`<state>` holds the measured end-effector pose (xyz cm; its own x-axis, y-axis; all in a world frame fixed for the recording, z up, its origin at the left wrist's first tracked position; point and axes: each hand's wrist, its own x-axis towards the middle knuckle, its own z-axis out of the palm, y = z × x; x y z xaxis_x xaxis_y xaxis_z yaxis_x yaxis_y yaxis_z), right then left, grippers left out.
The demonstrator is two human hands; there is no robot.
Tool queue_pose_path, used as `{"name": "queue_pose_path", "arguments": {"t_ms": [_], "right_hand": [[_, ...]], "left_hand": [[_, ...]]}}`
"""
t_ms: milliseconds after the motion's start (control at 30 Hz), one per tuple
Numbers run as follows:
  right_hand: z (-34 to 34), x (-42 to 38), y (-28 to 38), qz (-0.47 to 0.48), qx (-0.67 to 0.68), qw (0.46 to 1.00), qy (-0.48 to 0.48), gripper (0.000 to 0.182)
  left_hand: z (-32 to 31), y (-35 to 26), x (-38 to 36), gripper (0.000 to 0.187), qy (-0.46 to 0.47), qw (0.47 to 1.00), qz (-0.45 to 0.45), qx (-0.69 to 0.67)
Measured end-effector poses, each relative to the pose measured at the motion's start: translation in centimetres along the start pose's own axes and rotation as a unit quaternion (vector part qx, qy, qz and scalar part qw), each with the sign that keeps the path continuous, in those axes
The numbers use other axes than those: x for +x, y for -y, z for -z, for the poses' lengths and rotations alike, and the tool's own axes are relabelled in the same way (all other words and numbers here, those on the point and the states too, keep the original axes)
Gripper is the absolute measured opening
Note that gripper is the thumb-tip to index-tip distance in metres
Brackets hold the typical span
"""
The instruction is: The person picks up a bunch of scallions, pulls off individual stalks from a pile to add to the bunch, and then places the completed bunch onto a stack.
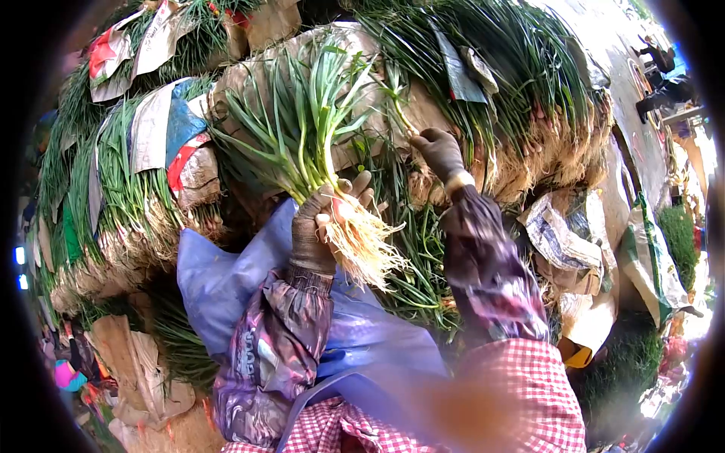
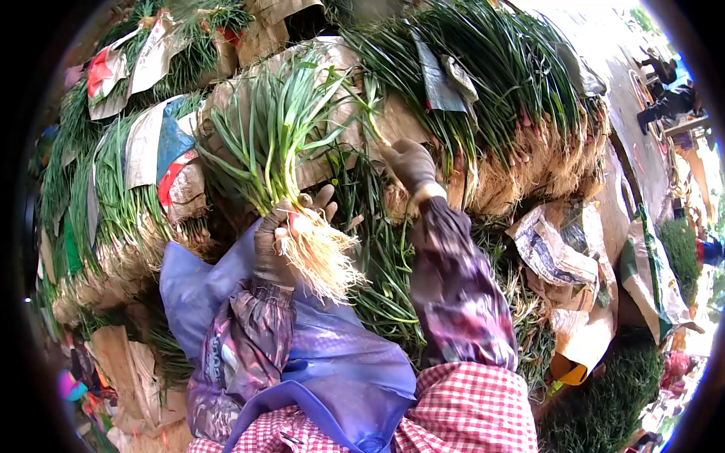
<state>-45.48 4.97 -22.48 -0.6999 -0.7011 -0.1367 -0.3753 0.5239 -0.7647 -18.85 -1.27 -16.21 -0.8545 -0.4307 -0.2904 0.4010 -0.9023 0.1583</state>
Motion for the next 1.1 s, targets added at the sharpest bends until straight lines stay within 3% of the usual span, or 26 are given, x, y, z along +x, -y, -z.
{"name": "queue_pose_path", "arguments": {"t_ms": [67,133,200,267,300,333,400,467,533,600,633,667,700,733,800,833,867,900,933,1000,1033,1100], "right_hand": [[2.0,-5.3,4.4,-0.043,0.238,0.969,0.048,0.027],[1.3,-10.7,5.5,-0.039,0.373,0.918,0.128,0.024],[0.0,-15.1,7.5,-0.05,0.35,0.911,0.213,0.02],[-2.0,-15.0,5.0,0.012,0.227,0.93,0.29,0.025],[-1.6,-13.8,4.1,0.122,0.185,0.932,0.287,0.03],[-1.1,-12.3,4.5,0.015,0.256,0.929,0.269,0.035],[1.5,-9.4,7.5,-0.032,0.276,0.938,0.206,0.041],[-0.1,-7.0,7.9,0.054,0.216,0.969,0.104,0.042],[-2.8,-6.4,8.0,0.115,0.203,0.968,0.091,0.033],[-3.1,-8.1,9.4,0.212,-0.073,0.972,-0.066,0.021],[-3.4,-8.5,8.8,0.306,-0.045,0.944,-0.119,0.015],[-4.4,-9.3,7.6,0.27,0.188,0.941,-0.077,0.014],[-3.1,-11.2,8.4,0.149,0.335,0.93,0.009,0.014],[-1.0,-13.3,8.8,0.019,0.466,0.88,0.093,0.014],[1.4,-15.7,7.4,-0.056,0.526,0.823,0.209,0.014],[2.0,-16.5,5.4,-0.084,0.47,0.834,0.276,0.017],[1.3,-16.5,1.7,-0.075,0.339,0.885,0.311,0.026],[1.1,-16.2,0.9,-0.056,-0.043,0.925,0.374,0.029],[1.0,-15.7,0.4,-0.029,-0.417,0.825,0.38,0.033],[0.6,-15.4,-0.3,0.017,-0.361,0.902,0.235,0.04],[0.7,-15.0,0.7,0.046,-0.133,0.982,0.124,0.048],[-0.7,-12.4,4.5,0.111,-0.169,0.979,0.001,0.054]], "left_hand": [[0.3,0.0,0.1,0.032,-0.016,1.0,0.004,0.005],[0.2,0.1,0.3,0.034,-0.038,0.999,0.019,0.031],[1.4,-0.1,0.7,0.035,-0.022,0.997,0.044,0.066],[-0.5,0.3,0.1,0.035,-0.046,0.994,0.057,0.082],[1.2,0.1,0.5,0.035,-0.059,0.991,0.053,0.109],[2.1,0.0,0.7,0.036,-0.073,0.987,0.047,0.136],[1.0,0.7,0.1,0.033,-0.13,0.983,0.031,0.129],[-2.0,0.9,-0.8,0.031,-0.128,0.975,0.032,0.178],[0.2,0.3,-0.3,0.028,-0.111,0.975,0.041,0.19],[3.5,0.0,0.4,0.03,-0.116,0.98,0.044,0.158],[0.5,0.2,-0.4,0.028,-0.103,0.975,0.05,0.191],[-0.5,0.1,-0.6,0.025,-0.123,0.973,0.036,0.191],[-1.1,0.1,-0.7,0.023,-0.145,0.97,0.025,0.192],[-1.2,0.2,-0.8,0.021,-0.166,0.967,0.017,0.191],[0.1,0.1,-0.3,0.028,-0.132,0.987,0.05,0.074],[-0.1,0.1,-0.2,0.029,-0.084,0.993,0.056,0.053],[-0.2,0.1,-0.3,0.03,-0.038,0.997,0.06,0.03],[-0.4,-0.1,-0.4,0.031,-0.026,0.996,0.059,0.059],[-0.5,-0.3,-0.4,0.031,-0.016,0.996,0.073,0.048],[-0.8,0.1,-0.5,0.032,0.036,0.997,0.069,-0.001],[-0.1,0.0,-0.4,0.032,0.003,0.996,0.083,0.008],[0.1,0.0,-0.5,0.033,-0.013,0.997,0.072,0.021]]}}
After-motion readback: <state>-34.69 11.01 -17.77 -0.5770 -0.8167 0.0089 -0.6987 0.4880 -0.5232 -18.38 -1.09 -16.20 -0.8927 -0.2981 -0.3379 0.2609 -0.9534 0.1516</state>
